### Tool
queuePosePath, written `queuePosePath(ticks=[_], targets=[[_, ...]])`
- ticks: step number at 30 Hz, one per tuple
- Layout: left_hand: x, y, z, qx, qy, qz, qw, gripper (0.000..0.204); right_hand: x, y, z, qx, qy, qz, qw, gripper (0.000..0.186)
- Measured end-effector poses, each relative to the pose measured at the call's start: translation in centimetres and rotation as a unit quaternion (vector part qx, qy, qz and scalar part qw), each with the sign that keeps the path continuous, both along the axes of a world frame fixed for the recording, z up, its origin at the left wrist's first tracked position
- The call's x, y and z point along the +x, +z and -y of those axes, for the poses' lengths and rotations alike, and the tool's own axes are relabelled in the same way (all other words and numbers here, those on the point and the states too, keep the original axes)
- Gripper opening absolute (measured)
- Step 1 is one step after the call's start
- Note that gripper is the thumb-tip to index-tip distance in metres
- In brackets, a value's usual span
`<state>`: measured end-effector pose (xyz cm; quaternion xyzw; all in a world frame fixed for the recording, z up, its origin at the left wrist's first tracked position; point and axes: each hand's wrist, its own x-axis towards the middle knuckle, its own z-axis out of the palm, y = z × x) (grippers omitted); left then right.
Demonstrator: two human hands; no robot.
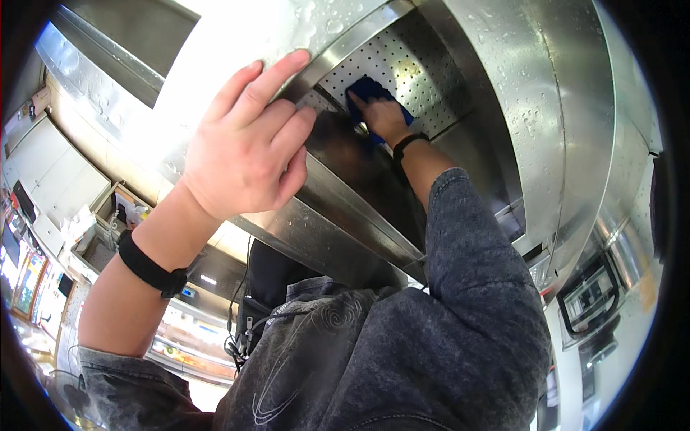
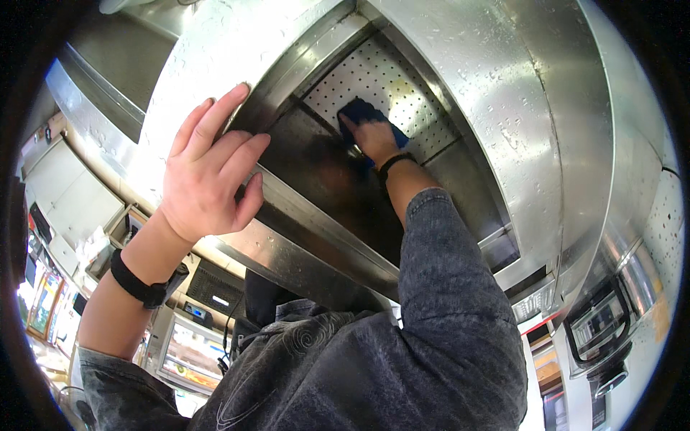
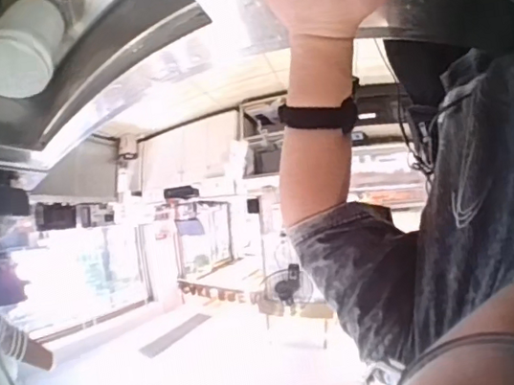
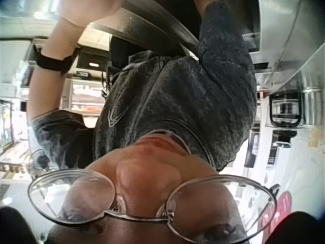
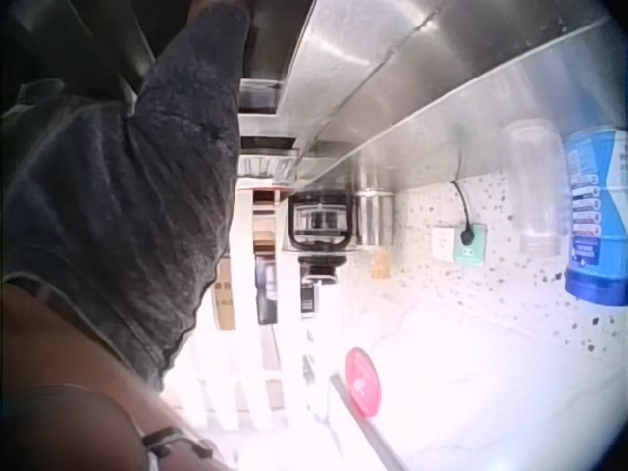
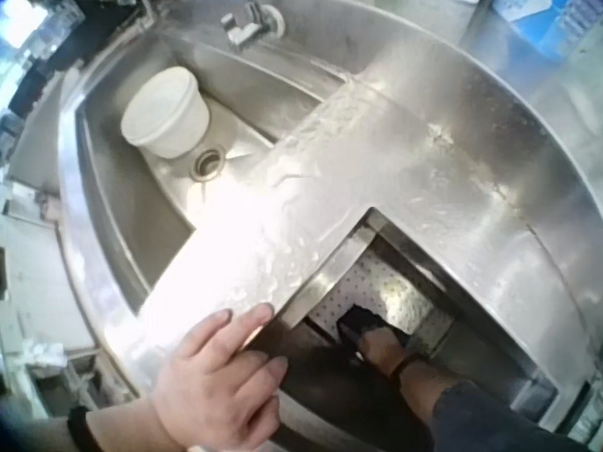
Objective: Cleaning a metal bin with a cloth and then rinsing the cloth in a sink.
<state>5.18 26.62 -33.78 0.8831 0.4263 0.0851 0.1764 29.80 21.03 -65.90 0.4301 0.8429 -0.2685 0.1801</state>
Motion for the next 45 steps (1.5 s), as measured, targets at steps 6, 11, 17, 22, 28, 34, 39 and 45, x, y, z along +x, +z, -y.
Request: queuePosePath(ticks=[6, 11, 17, 22, 28, 34, 39, 45], targets=[[-0.2, -0.2, 0.2, 0.002, 0.005, 0.007, 1.000, 0.033, -2.4, 0.3, -0.5, -0.045, -0.050, 0.020, 0.998, 0.062], [-0.1, -0.2, 0.1, 0.005, 0.007, 0.004, 1.000, 0.029, 0.5, 1.2, 0.7, -0.069, -0.035, 0.038, 0.996, 0.064], [0.1, -0.3, 0.2, -0.003, 0.010, -0.001, 1.000, 0.028, -5.8, 1.3, -6.6, -0.105, -0.150, 0.063, 0.981, 0.063], [0.1, -0.2, 0.4, 0.008, 0.009, 0.004, 1.000, 0.028, -6.2, 1.7, -7.0, -0.135, -0.107, 0.076, 0.982, 0.063], [-0.3, -0.9, 0.4, 0.005, 0.012, 0.015, 1.000, 0.029, -1.6, -0.9, -8.3, -0.085, -0.315, 0.148, 0.934, 0.061], [-0.3, -0.3, 0.2, 0.012, 0.013, 0.014, 1.000, 0.030, 3.2, 2.0, -7.3, -0.056, -0.400, 0.172, 0.898, 0.069], [-0.3, -0.6, 0.1, 0.012, 0.012, 0.029, 0.999, 0.029, 9.2, -1.7, -0.8, -0.216, -0.344, 0.342, 0.847, 0.035], [-0.5, -0.6, 0.5, 0.002, 0.015, 0.024, 1.000, 0.029, 5.8, -1.4, 3.3, -0.275, -0.208, 0.314, 0.885, 0.028]])
